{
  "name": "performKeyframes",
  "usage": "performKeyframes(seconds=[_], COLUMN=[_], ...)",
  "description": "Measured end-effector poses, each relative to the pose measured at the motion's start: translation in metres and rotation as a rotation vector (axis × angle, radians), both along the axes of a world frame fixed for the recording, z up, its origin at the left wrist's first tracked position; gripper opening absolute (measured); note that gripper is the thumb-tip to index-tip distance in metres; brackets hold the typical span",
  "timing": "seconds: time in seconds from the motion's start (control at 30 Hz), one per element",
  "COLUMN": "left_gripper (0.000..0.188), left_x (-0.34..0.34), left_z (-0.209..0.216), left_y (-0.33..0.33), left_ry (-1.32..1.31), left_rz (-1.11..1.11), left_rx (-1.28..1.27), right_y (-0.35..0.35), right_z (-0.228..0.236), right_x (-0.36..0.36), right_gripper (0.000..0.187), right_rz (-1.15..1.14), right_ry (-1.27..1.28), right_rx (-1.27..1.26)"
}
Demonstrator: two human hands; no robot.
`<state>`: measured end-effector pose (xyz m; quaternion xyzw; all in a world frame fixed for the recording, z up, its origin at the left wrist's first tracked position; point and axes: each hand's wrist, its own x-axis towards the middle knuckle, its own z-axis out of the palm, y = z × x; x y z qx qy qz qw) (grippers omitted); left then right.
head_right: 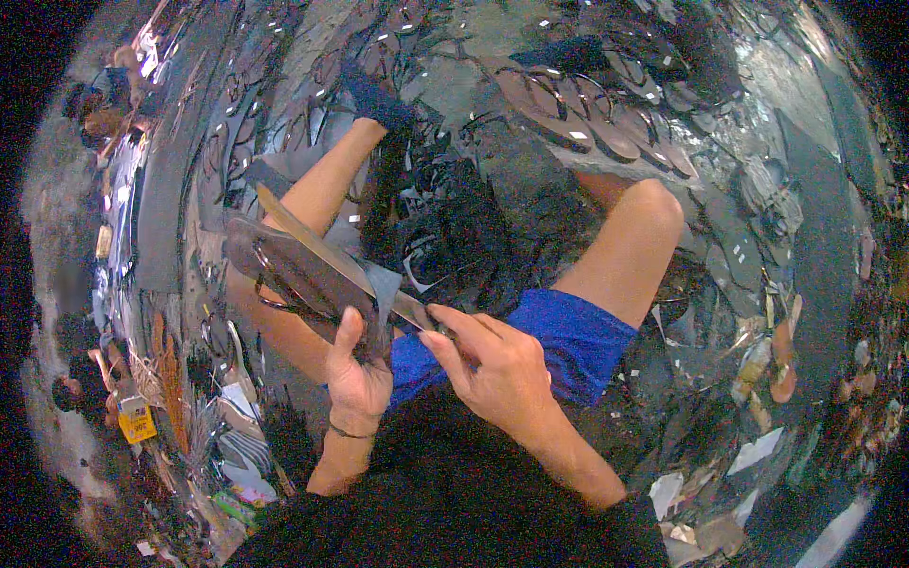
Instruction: The person sits on the floor and uses a curved knife to trim the edges of flip-flop soles. They repeatedly pick up soles, cut along the perimeter, and place the trimmed pieces back on the floor.
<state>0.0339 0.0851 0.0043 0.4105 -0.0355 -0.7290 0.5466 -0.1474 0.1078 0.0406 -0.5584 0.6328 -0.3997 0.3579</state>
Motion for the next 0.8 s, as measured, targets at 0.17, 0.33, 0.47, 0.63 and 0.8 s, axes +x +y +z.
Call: performKeyframes(seconds=[0.17,0.33,0.47,0.63,0.8], left_gripper=[0.041,0.047,0.077,0.038,0.029], left_x=[0.008,0.015,0.071,0.043,0.062], left_z=[0.008,0.015,0.009,0.035,0.078], left_y=[0.013,0.046,0.043,-0.039,-0.056], left_ry=[-0.181,-0.222,-0.429,-0.693,-0.537], left_rz=[-0.084,-0.246,-1.278,-0.358,-0.227], left_rx=[-0.039,-0.046,-0.163,-0.227,-0.251], right_y=[-0.016,-0.049,-0.078,-0.057,0.001], right_z=[-0.01,-0.025,-0.024,0.007,-0.012], right_x=[0.019,0.026,0.013,0.045,-0.004], right_gripper=[0.024,0.022,0.036,0.028,0.029], right_rz=[0.081,0.098,0.132,0.054,0.109], right_ry=[-0.061,-0.129,-0.369,-0.669,0.011], right_rx=[-0.048,0.159,0.199,0.014,-0.184])
